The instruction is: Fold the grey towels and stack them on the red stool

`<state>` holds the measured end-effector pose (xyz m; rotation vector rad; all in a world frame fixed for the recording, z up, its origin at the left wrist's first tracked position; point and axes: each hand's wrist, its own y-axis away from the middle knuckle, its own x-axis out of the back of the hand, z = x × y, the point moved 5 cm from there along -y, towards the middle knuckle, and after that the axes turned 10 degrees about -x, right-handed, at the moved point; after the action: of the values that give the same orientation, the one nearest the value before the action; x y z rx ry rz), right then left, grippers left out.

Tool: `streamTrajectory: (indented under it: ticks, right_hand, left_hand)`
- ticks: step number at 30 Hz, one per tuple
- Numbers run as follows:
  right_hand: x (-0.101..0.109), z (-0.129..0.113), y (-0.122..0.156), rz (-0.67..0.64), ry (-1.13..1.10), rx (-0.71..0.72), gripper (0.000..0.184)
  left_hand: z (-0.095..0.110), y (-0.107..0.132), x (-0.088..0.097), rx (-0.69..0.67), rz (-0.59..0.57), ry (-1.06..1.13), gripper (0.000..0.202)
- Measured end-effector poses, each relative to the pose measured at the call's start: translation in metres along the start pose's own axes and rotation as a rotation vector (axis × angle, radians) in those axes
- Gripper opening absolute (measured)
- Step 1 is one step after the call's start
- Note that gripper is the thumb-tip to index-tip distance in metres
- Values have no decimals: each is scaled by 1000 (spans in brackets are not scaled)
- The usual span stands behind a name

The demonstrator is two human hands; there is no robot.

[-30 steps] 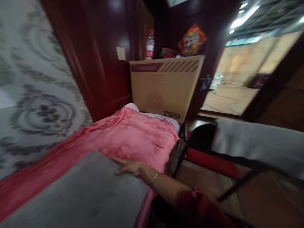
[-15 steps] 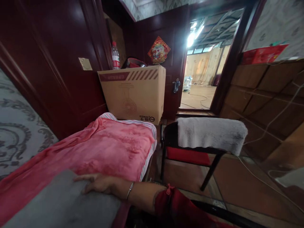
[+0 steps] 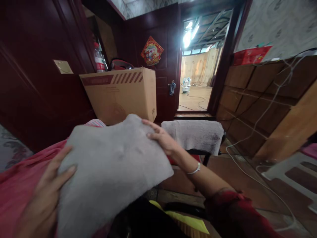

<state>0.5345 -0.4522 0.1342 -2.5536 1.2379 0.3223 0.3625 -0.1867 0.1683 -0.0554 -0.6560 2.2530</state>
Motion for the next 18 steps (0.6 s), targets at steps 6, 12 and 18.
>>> streamTrajectory:
  ticks: [6, 12, 18]
  right_hand:
    - [134, -91, 73, 448, 285, 167, 81]
    - [225, -132, 126, 697, 389, 250, 77]
    - [283, -102, 144, 881, 324, 105, 72]
  left_hand:
    - [33, -44, -183, 89, -396, 550, 70]
    - [50, -53, -324, 43, -734, 719, 73]
    - [20, -35, -391, 231, -763, 582, 69]
